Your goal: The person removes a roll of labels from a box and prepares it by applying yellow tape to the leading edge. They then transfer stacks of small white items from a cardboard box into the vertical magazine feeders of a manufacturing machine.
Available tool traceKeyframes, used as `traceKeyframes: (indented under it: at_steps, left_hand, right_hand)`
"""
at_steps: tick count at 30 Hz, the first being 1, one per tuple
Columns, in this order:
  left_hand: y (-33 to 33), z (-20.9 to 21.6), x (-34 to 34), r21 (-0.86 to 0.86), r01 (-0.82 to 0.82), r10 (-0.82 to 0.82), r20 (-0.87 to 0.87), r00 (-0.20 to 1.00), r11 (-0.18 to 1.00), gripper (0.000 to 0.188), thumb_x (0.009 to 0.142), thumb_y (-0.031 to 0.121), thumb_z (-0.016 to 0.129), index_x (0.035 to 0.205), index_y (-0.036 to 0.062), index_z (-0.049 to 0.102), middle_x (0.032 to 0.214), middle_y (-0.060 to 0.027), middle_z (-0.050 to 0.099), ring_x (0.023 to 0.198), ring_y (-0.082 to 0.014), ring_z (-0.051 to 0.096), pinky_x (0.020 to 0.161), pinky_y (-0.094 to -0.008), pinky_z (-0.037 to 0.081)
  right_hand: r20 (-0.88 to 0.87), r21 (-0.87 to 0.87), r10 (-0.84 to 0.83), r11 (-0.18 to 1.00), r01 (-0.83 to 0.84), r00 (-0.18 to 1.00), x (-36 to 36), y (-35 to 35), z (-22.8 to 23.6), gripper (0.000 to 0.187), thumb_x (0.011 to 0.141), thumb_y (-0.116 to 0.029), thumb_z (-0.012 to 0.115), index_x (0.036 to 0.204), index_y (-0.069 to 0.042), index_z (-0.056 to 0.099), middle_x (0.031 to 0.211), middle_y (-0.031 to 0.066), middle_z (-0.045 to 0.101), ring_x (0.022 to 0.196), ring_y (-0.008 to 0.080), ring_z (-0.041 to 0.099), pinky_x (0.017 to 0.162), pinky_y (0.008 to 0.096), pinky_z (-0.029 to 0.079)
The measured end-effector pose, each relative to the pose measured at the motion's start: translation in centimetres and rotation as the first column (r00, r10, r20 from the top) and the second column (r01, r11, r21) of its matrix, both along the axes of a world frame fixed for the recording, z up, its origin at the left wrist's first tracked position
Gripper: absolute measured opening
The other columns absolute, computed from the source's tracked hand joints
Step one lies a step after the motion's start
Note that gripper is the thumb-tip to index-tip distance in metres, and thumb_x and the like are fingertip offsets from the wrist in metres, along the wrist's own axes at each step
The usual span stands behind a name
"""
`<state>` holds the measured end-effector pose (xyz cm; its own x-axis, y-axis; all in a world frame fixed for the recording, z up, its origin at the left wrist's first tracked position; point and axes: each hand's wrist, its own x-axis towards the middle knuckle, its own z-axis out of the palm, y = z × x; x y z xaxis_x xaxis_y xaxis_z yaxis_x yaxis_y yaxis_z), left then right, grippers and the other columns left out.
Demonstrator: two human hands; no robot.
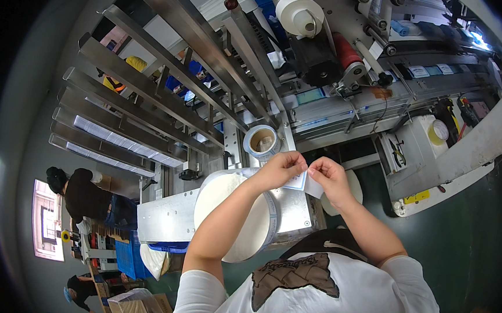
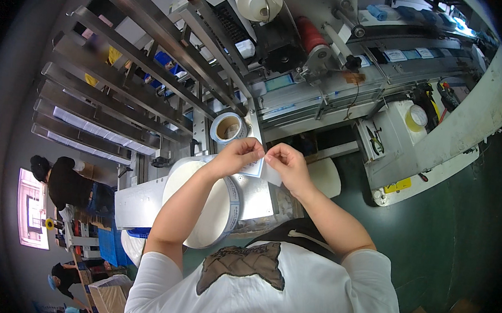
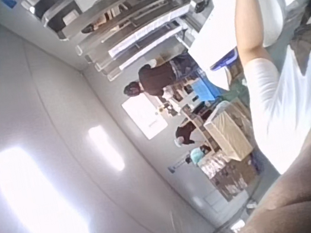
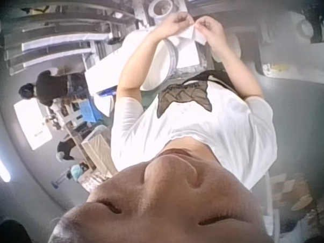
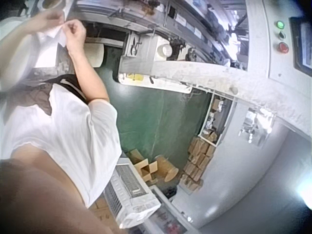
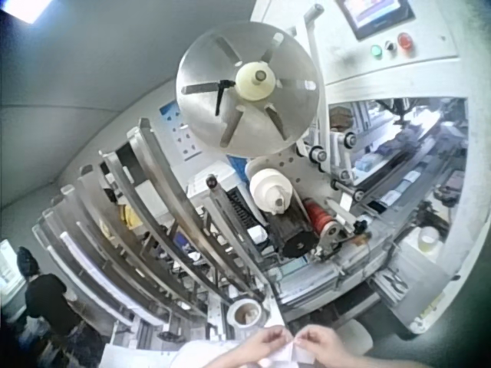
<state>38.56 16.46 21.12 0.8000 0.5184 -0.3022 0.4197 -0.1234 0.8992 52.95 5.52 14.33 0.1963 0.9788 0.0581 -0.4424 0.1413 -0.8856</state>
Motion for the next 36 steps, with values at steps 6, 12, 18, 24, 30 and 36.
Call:
traceKeyframes:
  at_steps: [6, 12, 18, 24, 30, 36]
  left_hand:
    - [0.3, -0.9, -0.4, -0.021, -0.069, 0.070, 0.068, 0.995, 0.997, 0.011, 0.094, 0.015, 0.055, 0.092, 0.0043, 0.056, 0.075, 0.0063, 0.051, 0.065, -0.0010, 0.045, 0.055, -0.0187, 0.035]
    - [0.1, -0.3, 0.2, 0.021, -0.052, 0.051, 0.060, 0.997, 0.998, 0.013, 0.094, 0.017, 0.056, 0.091, 0.0049, 0.055, 0.075, 0.0065, 0.051, 0.065, -0.0014, 0.044, 0.056, -0.0190, 0.035]
    - [0.0, -1.2, 0.2, 0.097, -0.043, 0.040, 0.038, 0.998, 0.994, 0.015, 0.094, 0.019, 0.056, 0.091, 0.0043, 0.056, 0.075, 0.0054, 0.050, 0.068, -0.0032, 0.043, 0.060, -0.0198, 0.036]
    - [-0.1, -1.8, 0.0, 0.218, -0.003, 0.017, -0.063, 0.998, 0.976, 0.018, 0.091, 0.021, 0.060, 0.086, 0.0036, 0.059, 0.075, 0.0019, 0.054, 0.067, -0.0037, 0.044, 0.058, -0.0214, 0.037]
    - [-0.4, -2.7, 2.4, 0.827, 0.169, -0.181, -0.083, 0.980, 0.536, 0.028, 0.083, 0.023, 0.064, 0.101, 0.0027, 0.065, 0.101, -0.0124, 0.063, 0.093, -0.0307, 0.059, 0.083, -0.0391, 0.046]
    - [-6.6, 5.0, -7.3, 0.861, 0.006, 0.029, -0.023, 0.999, 0.508, 0.036, 0.079, 0.020, 0.070, 0.111, 0.0061, 0.062, 0.123, -0.0146, 0.054, 0.117, -0.0333, 0.050, 0.096, -0.0419, 0.042]
  right_hand:
    - [-0.053, -0.044, -0.078, 0.996, 0.076, 0.996, -0.5, -0.5, 0.7, 0.007, 0.088, -0.008, 0.061, 0.092, -0.002, 0.059, 0.085, -0.0001, 0.061, 0.078, 0.0051, 0.055, 0.071, 0.0203, 0.044]
    - [-0.302, -0.122, 0.257, 0.945, -0.304, 0.918, 1.3, -1.0, 0.7, 0.013, 0.087, -0.013, 0.064, 0.093, -0.003, 0.060, 0.087, 0.0017, 0.062, 0.080, 0.0073, 0.057, 0.074, 0.0220, 0.044]
    - [-0.271, -0.114, 0.164, 0.973, -0.201, 0.949, 4.1, -3.7, -1.1, 0.013, 0.086, -0.013, 0.063, 0.097, -0.005, 0.061, 0.091, 0.0018, 0.063, 0.080, 0.0076, 0.057, 0.068, 0.0222, 0.045]
    - [-0.210, -0.554, -0.057, 0.830, -0.071, 0.976, 4.0, -5.2, -11.5, 0.020, 0.086, -0.014, 0.060, 0.105, -0.007, 0.060, 0.097, 0.0034, 0.063, 0.086, 0.0130, 0.060, 0.070, 0.0266, 0.047]
    - [0.105, -0.818, 0.247, 0.572, -0.057, 0.963, -4.4, -0.4, -24.9, 0.059, 0.088, -0.023, 0.053, 0.141, -0.004, 0.032, 0.133, 0.0168, 0.047, 0.114, 0.0269, 0.051, 0.087, 0.0384, 0.046]
    - [0.126, -0.428, -0.373, 0.816, 0.389, 0.919, -0.1, 2.6, -19.7, 0.040, 0.091, -0.030, 0.059, 0.121, -0.004, 0.050, 0.116, 0.0071, 0.052, 0.106, 0.0162, 0.049, 0.095, 0.0296, 0.038]
